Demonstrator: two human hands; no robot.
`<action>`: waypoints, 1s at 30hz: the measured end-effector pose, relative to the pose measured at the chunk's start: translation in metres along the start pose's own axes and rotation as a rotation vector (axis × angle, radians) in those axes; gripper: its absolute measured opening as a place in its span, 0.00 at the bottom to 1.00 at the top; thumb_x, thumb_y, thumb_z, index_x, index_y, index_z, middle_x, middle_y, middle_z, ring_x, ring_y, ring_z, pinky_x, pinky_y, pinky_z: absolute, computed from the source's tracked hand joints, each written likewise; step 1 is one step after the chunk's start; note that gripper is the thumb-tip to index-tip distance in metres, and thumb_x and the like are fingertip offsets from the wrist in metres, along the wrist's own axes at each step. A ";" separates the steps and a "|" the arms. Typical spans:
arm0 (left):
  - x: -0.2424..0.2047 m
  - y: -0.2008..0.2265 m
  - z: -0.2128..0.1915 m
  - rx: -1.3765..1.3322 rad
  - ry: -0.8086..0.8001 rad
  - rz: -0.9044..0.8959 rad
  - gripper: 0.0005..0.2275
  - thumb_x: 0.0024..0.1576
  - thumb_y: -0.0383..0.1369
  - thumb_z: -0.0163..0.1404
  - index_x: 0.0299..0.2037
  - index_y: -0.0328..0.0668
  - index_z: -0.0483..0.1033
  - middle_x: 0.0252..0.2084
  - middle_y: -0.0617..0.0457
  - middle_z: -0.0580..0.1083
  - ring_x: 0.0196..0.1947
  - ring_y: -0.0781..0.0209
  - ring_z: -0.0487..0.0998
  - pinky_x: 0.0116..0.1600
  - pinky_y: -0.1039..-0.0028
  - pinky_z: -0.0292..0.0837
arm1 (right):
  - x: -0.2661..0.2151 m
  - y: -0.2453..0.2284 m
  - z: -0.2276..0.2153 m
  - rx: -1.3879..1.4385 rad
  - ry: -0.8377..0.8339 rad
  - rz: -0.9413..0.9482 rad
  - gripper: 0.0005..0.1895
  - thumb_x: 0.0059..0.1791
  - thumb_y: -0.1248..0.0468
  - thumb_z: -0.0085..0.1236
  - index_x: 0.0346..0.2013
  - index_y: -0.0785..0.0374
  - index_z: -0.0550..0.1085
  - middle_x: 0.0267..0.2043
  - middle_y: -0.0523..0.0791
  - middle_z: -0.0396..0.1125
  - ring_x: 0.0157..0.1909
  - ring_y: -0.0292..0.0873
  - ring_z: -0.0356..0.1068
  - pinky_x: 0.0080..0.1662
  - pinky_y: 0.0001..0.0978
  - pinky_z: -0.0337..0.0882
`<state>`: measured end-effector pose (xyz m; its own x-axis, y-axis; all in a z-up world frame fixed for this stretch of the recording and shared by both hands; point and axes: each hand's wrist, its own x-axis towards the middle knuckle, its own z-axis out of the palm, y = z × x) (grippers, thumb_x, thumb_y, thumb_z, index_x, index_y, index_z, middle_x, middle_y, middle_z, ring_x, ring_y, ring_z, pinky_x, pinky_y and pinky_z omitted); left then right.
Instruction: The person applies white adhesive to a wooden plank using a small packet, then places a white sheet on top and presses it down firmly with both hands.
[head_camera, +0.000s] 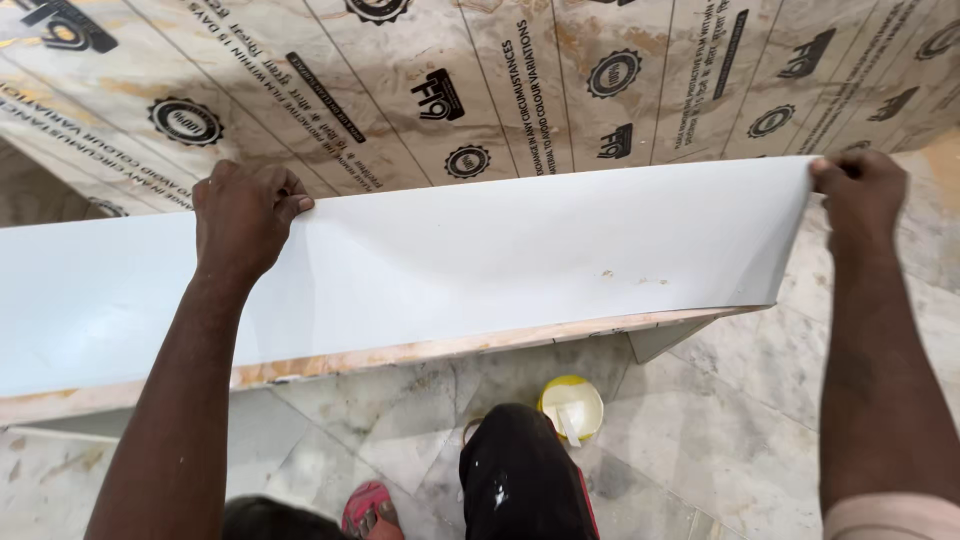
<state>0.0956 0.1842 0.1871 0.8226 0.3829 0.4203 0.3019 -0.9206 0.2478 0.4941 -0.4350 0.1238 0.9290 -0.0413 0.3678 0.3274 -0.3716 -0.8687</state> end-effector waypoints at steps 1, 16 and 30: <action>0.008 -0.005 0.009 0.007 -0.013 0.004 0.08 0.57 0.39 0.62 0.34 0.45 0.82 0.34 0.55 0.78 0.46 0.50 0.72 0.53 0.53 0.62 | 0.008 0.010 0.008 -0.011 0.005 -0.045 0.05 0.54 0.70 0.67 0.42 0.66 0.77 0.38 0.44 0.72 0.36 0.35 0.69 0.37 0.28 0.69; 0.043 -0.071 0.155 0.087 -0.483 -0.156 0.08 0.57 0.43 0.58 0.39 0.54 0.85 0.39 0.61 0.82 0.45 0.59 0.80 0.57 0.55 0.69 | -0.007 0.043 0.093 -0.316 -0.075 0.115 0.13 0.49 0.69 0.66 0.48 0.65 0.80 0.46 0.49 0.76 0.47 0.43 0.75 0.51 0.31 0.74; 0.030 -0.067 0.150 0.015 -0.556 -0.189 0.12 0.60 0.42 0.56 0.46 0.46 0.83 0.42 0.50 0.82 0.42 0.51 0.82 0.49 0.57 0.76 | -0.027 0.078 0.092 -0.353 -0.168 0.110 0.17 0.46 0.70 0.67 0.50 0.66 0.80 0.46 0.49 0.76 0.46 0.42 0.75 0.51 0.31 0.74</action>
<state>0.1725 0.2463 0.0521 0.8818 0.4463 -0.1524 0.4714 -0.8427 0.2601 0.5101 -0.3777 0.0155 0.9801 0.0429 0.1939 0.1722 -0.6705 -0.7217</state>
